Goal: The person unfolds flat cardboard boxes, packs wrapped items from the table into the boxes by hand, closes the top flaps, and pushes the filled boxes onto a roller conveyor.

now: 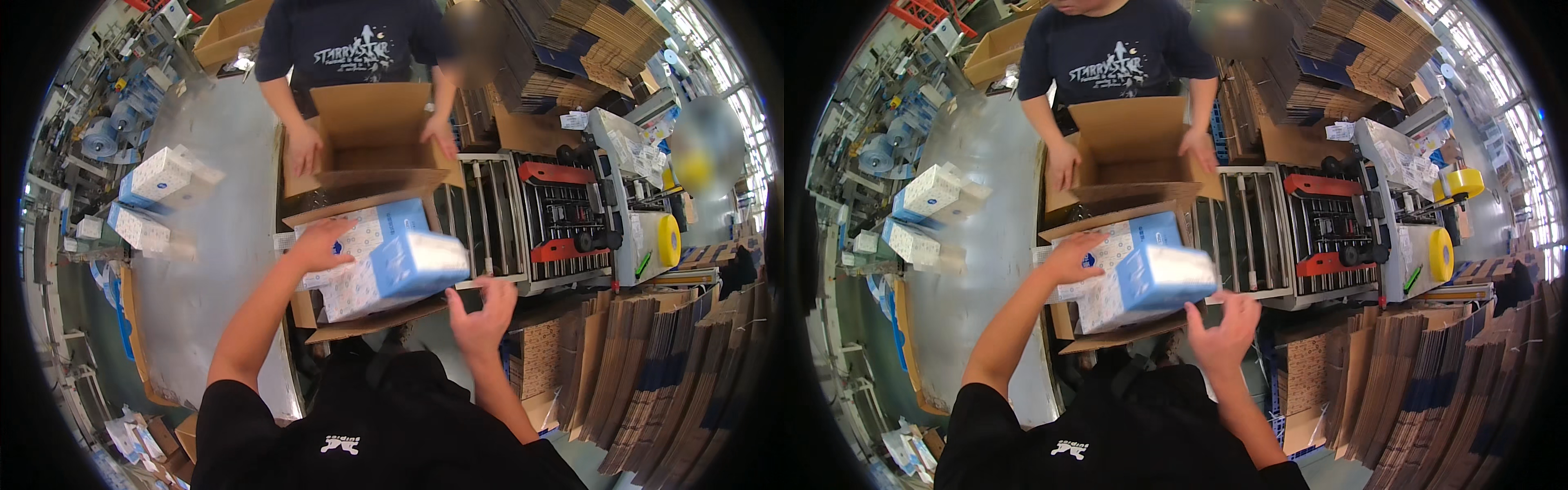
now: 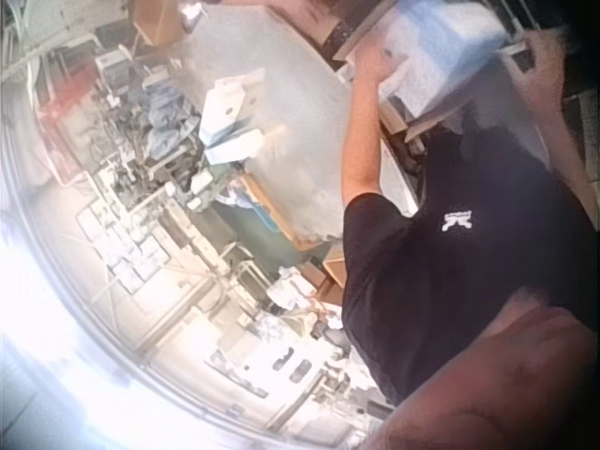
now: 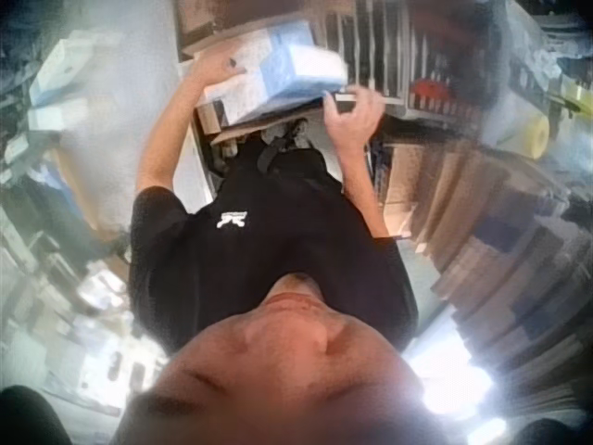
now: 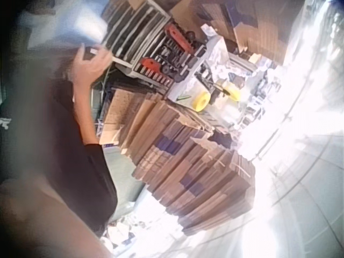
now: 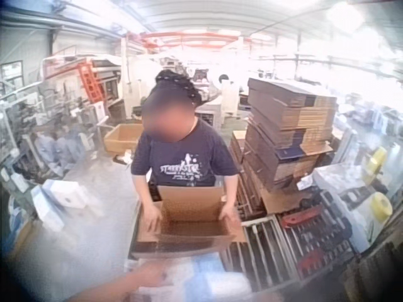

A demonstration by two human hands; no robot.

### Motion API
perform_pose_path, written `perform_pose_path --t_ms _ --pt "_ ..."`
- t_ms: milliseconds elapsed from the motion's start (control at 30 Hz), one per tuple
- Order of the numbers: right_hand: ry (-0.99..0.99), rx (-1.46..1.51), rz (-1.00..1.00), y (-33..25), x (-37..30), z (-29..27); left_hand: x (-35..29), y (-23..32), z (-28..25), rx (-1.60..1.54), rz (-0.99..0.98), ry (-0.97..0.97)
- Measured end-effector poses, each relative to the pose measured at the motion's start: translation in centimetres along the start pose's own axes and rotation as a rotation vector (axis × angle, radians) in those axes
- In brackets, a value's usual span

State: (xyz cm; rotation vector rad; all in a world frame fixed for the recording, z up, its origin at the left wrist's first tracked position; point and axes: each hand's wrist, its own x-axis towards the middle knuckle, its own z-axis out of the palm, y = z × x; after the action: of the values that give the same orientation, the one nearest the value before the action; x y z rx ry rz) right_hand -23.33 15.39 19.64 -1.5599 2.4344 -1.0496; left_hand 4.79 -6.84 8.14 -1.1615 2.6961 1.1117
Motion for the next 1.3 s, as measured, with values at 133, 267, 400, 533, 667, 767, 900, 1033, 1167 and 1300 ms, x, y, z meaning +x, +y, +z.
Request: perform_pose_path --t_ms 133,267,400,533,667,767,900,1033,1167,1300 --pt "-0.561 0.320 -0.153 0.4 3.7 3.0 0.9 2.6 2.2 0.296 -0.025 -0.109" --pt "-1.052 -0.040 -0.166 1.3 1.3 8.1 3.6 1.6 2.7 0.453 -0.002 -0.111" --pt "-0.961 -0.252 -0.150 -0.6 -0.8 9.5 5.8 -7.9 0.0 -0.250 -0.248 -0.594" --pt "-0.962 0.198 0.437 4.5 1.6 11.6 6.3 -4.4 4.0 0.073 -0.135 -0.133" --pt "-1.030 0.001 0.295 8.7 -0.7 15.3 3.3 0.1 7.4 0.277 0.244 0.064" --pt "-0.602 -0.196 -0.173 6.3 0.0 14.6 1.3 -0.8 8.7 0.291 0.038 0.031" --pt "-0.264 -0.447 0.023 1.4 5.9 10.1 0.9 -0.7 10.1 0.271 -0.060 0.043" --pt "-0.602 -0.537 0.100 11.4 5.4 8.1 0.6 -0.3 9.3 0.092 -0.301 0.298" --pt "-0.669 -0.605 0.112 6.7 3.7 6.8 -8.4 -8.4 13.4 -0.359 -0.916 0.578" --pt "-0.851 -0.482 0.047 11.1 -1.7 11.4 -11.2 -7.0 12.9 -1.541 -0.839 0.219"
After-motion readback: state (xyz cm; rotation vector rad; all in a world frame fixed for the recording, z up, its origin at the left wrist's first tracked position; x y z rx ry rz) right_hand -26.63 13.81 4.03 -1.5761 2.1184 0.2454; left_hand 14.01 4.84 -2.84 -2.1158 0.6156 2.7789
